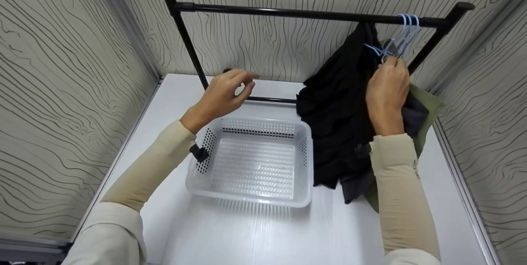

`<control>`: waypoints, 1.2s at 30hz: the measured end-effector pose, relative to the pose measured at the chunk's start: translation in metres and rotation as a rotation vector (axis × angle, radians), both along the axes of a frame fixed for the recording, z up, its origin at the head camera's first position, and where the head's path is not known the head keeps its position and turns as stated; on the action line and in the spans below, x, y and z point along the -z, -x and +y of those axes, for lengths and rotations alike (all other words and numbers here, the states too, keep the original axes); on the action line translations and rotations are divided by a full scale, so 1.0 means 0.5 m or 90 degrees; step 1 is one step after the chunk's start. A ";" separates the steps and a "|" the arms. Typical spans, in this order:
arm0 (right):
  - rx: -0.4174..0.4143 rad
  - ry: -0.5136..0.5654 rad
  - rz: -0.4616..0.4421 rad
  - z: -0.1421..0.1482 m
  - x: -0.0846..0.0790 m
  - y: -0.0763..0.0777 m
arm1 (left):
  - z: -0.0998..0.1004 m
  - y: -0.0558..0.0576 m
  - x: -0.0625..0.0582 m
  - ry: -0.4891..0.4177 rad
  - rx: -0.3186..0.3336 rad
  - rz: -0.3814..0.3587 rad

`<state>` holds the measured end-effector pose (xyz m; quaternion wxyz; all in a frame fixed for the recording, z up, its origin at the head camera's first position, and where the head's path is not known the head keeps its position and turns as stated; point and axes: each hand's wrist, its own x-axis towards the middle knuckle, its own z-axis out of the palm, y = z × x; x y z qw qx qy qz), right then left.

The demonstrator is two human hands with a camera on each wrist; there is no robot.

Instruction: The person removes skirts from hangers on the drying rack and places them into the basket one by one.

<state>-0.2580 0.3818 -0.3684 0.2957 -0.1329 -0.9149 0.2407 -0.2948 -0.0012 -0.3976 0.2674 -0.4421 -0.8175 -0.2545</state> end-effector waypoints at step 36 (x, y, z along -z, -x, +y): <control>-0.031 -0.008 0.120 -0.027 -0.022 -0.007 | 0.051 0.017 0.013 0.000 0.008 -0.024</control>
